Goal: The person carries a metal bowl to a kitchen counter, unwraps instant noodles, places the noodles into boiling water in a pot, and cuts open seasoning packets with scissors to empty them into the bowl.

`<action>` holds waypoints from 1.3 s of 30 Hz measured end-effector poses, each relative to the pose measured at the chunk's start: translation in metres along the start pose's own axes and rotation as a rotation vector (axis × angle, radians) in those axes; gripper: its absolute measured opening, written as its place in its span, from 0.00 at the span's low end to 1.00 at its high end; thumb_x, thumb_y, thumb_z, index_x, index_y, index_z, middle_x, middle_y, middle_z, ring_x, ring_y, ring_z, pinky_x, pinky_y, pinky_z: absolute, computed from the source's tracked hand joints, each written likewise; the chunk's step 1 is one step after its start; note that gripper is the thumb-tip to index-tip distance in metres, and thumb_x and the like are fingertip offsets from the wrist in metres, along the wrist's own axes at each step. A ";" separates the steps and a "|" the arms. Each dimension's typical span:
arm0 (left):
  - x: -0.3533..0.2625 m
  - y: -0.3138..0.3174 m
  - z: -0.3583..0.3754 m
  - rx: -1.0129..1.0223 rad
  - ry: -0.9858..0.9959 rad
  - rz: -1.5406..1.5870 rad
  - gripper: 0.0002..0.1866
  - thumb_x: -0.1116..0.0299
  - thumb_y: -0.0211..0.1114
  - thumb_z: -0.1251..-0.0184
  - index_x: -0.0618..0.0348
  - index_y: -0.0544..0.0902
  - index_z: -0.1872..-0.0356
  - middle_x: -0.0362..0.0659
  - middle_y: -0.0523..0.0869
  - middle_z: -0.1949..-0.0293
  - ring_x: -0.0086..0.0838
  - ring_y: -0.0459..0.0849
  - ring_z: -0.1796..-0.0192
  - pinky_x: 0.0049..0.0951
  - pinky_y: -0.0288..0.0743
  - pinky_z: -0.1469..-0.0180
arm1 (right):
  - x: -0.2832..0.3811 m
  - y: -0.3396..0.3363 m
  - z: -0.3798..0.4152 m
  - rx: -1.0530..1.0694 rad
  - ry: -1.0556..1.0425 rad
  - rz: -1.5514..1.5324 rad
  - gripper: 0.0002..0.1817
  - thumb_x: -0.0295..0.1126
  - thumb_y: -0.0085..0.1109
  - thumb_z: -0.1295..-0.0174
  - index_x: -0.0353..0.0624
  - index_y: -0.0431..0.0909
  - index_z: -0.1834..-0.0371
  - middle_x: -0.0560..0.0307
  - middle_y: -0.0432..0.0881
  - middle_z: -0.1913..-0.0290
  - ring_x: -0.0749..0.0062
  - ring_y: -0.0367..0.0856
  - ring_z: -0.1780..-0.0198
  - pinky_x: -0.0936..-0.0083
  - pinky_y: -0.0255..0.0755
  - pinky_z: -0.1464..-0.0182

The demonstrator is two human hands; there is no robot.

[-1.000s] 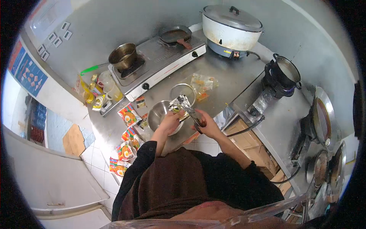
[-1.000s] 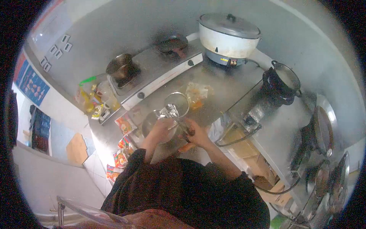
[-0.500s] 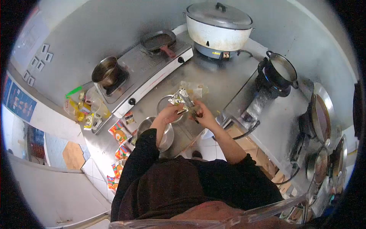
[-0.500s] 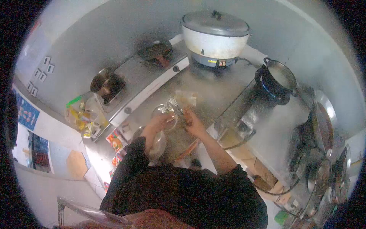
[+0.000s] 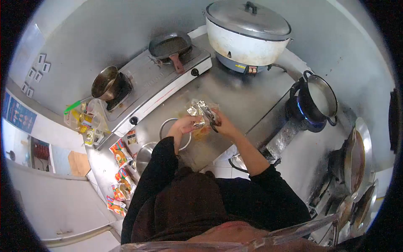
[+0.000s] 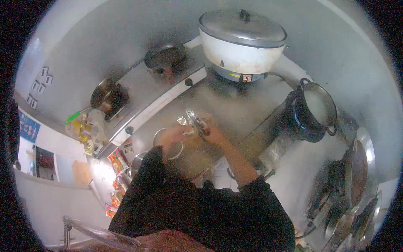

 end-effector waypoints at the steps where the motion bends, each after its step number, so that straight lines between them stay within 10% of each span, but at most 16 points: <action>1: -0.016 0.013 0.020 0.006 0.004 -0.055 0.15 0.72 0.59 0.40 0.67 0.72 0.53 0.50 0.79 0.55 0.36 0.79 0.53 0.33 0.75 0.51 | 0.000 0.000 -0.003 0.007 -0.030 -0.021 0.46 0.35 0.69 0.55 0.50 0.52 0.33 0.70 0.64 0.82 0.85 0.61 0.80 0.84 0.53 0.78; 16: 0.000 0.017 0.000 0.117 0.071 -0.028 0.18 0.71 0.58 0.39 0.68 0.69 0.50 0.52 0.77 0.52 0.40 0.77 0.50 0.42 0.73 0.48 | -0.035 0.016 -0.016 0.255 0.129 -0.192 0.30 0.33 0.61 0.46 0.51 0.65 0.38 0.68 0.76 0.67 0.86 0.67 0.74 0.85 0.63 0.75; 20: 0.077 0.002 -0.084 0.436 -0.083 0.406 0.16 0.73 0.59 0.41 0.67 0.71 0.53 0.47 0.78 0.54 0.36 0.77 0.52 0.39 0.73 0.49 | -0.041 0.008 -0.026 0.182 0.113 -0.078 0.30 0.26 0.56 0.46 0.52 0.62 0.37 0.64 0.78 0.64 0.82 0.73 0.69 0.81 0.68 0.72; 25: 0.000 -0.017 0.019 -0.088 0.479 -0.217 0.14 0.73 0.61 0.43 0.63 0.73 0.55 0.43 0.78 0.57 0.32 0.76 0.54 0.39 0.74 0.51 | -0.005 0.011 -0.032 -0.022 -0.185 0.766 0.28 0.27 0.49 0.46 0.45 0.61 0.38 0.42 0.79 0.65 0.56 0.80 0.65 0.65 0.72 0.65; 28: 0.032 -0.070 0.023 -0.063 0.532 0.100 0.15 0.72 0.62 0.44 0.61 0.73 0.55 0.41 0.78 0.58 0.31 0.76 0.56 0.38 0.74 0.56 | -0.029 0.019 -0.038 -0.118 0.000 0.934 0.27 0.31 0.46 0.45 0.38 0.60 0.39 0.34 0.77 0.65 0.45 0.77 0.63 0.58 0.71 0.60; 33: 0.101 -0.161 0.097 -0.456 0.033 0.131 0.15 0.68 0.64 0.46 0.62 0.74 0.60 0.37 0.80 0.66 0.27 0.79 0.66 0.26 0.70 0.65 | -0.029 0.040 -0.033 -0.033 0.068 1.000 0.12 0.31 0.49 0.47 0.34 0.78 0.67 0.42 0.79 0.64 0.50 0.78 0.60 0.60 0.72 0.58; 37: 0.089 -0.184 0.152 -0.706 0.499 -0.889 0.17 0.71 0.65 0.53 0.66 0.74 0.62 0.48 0.81 0.71 0.40 0.80 0.67 0.34 0.71 0.64 | -0.043 0.033 -0.040 -0.182 0.086 1.205 0.12 0.29 0.44 0.44 0.36 0.79 0.69 0.41 0.79 0.64 0.51 0.79 0.60 0.59 0.73 0.58; 39: 0.111 -0.186 0.153 -0.714 0.431 -0.914 0.17 0.72 0.65 0.54 0.66 0.74 0.61 0.52 0.81 0.71 0.45 0.80 0.66 0.36 0.72 0.62 | -0.023 0.034 -0.032 -0.168 0.134 1.313 0.12 0.29 0.44 0.45 0.38 0.79 0.66 0.42 0.78 0.63 0.51 0.78 0.59 0.60 0.73 0.58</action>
Point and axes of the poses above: each hand's wrist, its own z-axis away from the middle knuckle, its own y-axis out of the palm, x = y × z, the point moved 10 cm from there along -z, towards the middle knuckle
